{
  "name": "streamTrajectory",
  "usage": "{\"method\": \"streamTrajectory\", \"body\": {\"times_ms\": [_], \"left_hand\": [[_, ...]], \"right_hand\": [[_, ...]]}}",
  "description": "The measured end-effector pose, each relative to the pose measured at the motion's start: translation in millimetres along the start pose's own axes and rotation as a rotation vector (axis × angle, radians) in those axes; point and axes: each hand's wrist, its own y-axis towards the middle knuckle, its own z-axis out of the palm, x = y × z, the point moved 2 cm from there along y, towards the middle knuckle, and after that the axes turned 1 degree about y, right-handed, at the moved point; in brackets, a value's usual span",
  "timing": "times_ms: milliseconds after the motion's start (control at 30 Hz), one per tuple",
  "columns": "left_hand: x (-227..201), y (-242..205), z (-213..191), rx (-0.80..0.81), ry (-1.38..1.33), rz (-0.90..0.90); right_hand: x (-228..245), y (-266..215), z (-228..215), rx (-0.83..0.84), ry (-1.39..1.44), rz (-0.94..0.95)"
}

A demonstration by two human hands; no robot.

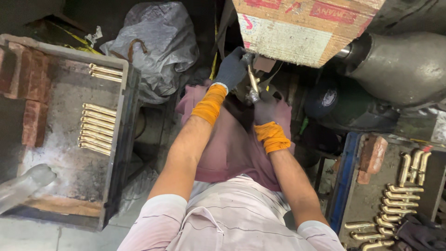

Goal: The person uses a bench grinder to polish brass-colored metal parts. They hold each part with gloved hands against the grinding wheel, rotate it to polish different surfaces, and place finished parts into a nearby tray. The process is repeated for multiple parts throughout the clip.

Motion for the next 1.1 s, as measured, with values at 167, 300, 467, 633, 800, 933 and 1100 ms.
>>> {"method": "streamTrajectory", "body": {"times_ms": [167, 300, 467, 633, 800, 933, 1100], "left_hand": [[21, 4, 5, -0.061, 0.15, -0.019], [60, 18, 22, -0.09, 0.249, -0.006], [86, 43, 47, 0.049, 1.266, 0.415], [74, 29, 40, -0.004, 0.699, 0.265], [67, 29, 36, -0.109, 0.493, 0.102], [67, 27, 32, -0.121, 0.206, -0.137], [62, 24, 29, -0.094, 0.218, -0.149]], "right_hand": [[-12, 8, -4, -0.067, -0.223, -0.336], [-34, 22, 1, 0.03, 0.423, -0.035], [-21, 34, 25, -0.022, 0.032, -0.206], [25, 52, 120, 0.172, 0.062, -0.303], [27, 66, 143, 0.25, 0.058, -0.306], [-5, 77, 68, 0.146, 0.028, -0.21], [-28, 69, 14, 0.064, 0.014, -0.141]]}}
